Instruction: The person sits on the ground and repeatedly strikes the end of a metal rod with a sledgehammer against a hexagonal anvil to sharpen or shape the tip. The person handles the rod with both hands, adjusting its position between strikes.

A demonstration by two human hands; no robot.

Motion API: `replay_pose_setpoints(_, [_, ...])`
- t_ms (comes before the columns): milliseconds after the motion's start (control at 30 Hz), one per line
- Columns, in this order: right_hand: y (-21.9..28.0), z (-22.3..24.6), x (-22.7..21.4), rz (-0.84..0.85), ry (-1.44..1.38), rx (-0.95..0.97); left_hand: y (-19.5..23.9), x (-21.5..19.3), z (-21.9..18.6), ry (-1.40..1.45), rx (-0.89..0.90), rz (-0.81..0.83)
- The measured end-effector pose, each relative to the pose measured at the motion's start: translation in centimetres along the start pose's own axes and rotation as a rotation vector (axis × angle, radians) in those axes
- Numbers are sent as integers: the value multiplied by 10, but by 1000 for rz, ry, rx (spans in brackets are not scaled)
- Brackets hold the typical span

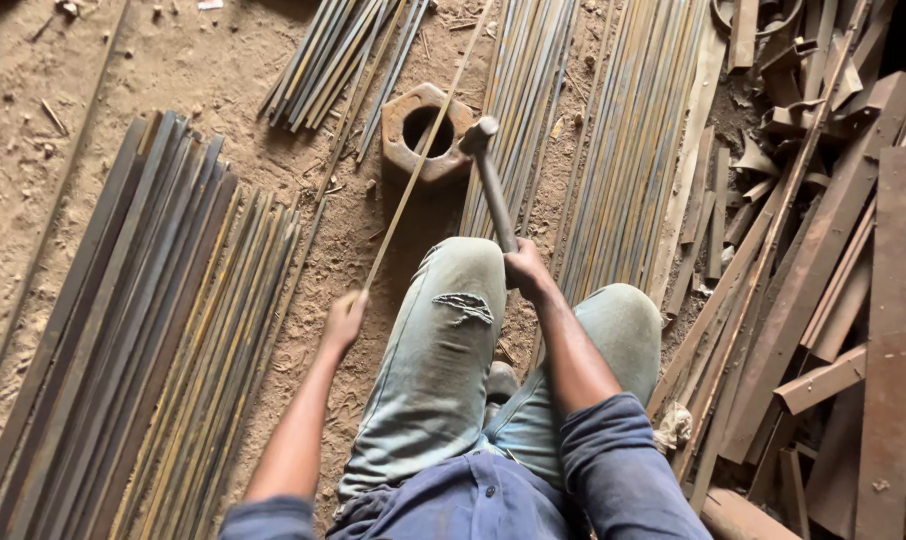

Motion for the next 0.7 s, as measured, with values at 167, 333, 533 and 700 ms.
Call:
replay_pose_setpoints(167, [10, 50, -15, -127, 52, -225, 107, -37, 31, -113, 79, -160])
replay_pose_setpoints(333, [30, 142, -14, -166, 139, -741, 181, -56, 76, -333, -187, -170])
replay_pose_setpoints(533, [12, 144, 6, -348, 352, -584, 220, -54, 108, -352, -233, -150])
replay_pose_setpoints(700, [-26, 52, 3, -238, 516, -282, 233, -51, 114, -290, -250, -164])
Point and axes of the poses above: each hand's wrist, its own y-axis away from the middle knuckle, its own x-axis out of the palm, z = x × y, the point moved 8 cm from there along -y, towards the middle knuckle, and after that the axes turned 5 degrees about -x, right-handed, at the moved point
